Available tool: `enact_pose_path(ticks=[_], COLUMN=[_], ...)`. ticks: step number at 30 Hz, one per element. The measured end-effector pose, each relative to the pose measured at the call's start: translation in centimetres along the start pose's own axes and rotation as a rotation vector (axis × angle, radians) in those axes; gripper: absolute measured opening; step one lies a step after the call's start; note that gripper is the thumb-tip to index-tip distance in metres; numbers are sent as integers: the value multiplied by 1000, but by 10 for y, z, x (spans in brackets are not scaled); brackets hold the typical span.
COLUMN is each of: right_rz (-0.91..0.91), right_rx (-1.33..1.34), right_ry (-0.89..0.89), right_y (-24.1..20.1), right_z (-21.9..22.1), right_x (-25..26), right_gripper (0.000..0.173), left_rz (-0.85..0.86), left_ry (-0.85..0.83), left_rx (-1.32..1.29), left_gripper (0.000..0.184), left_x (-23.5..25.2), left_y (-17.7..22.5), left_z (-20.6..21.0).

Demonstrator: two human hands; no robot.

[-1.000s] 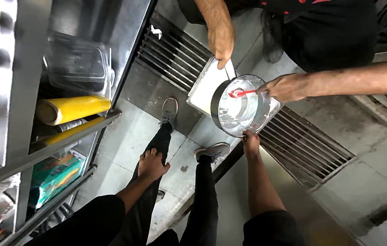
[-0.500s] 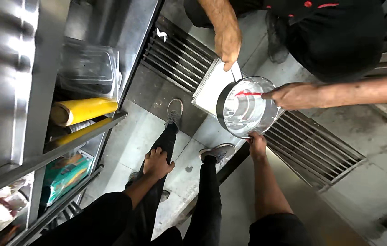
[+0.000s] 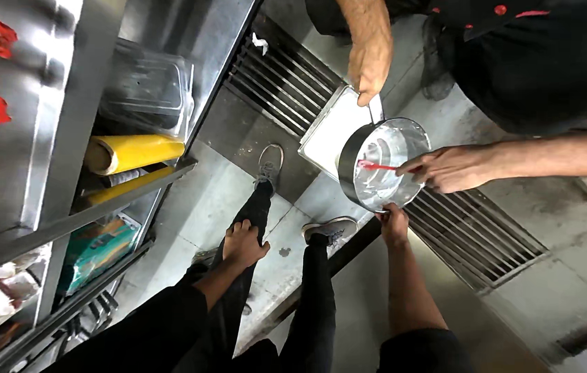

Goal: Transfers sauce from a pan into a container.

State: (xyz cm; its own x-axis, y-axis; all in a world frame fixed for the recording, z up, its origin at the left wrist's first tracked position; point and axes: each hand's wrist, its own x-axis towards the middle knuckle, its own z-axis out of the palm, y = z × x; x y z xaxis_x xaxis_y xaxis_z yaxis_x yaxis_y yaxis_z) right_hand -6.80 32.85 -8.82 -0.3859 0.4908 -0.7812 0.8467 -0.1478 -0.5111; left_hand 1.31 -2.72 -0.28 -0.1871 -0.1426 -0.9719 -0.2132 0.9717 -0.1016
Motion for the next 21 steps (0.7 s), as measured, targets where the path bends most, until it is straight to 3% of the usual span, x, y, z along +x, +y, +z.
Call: enact_pose_path(ticks=[8,12,19,21], right_rz=[-14,-20,-8,-11], right_rx=[6,2,7,-1], right_ry=[8,-4,-30,-36], right_y=[-3,-4,8,8], right_z=[5,3,1,5], right_x=[-1,-1,-1,-4], right_gripper=[10,3,13,7], left_rz=[6,15,4,8], left_ry=[9,24,11,15], left_rx=[-2,-26,-6,-2], left_gripper=[59,59,59,59], left_x=[-1,-1,1,0], left_y=[-2,-3,-1,-1], left_z=[-1,-1,3,3])
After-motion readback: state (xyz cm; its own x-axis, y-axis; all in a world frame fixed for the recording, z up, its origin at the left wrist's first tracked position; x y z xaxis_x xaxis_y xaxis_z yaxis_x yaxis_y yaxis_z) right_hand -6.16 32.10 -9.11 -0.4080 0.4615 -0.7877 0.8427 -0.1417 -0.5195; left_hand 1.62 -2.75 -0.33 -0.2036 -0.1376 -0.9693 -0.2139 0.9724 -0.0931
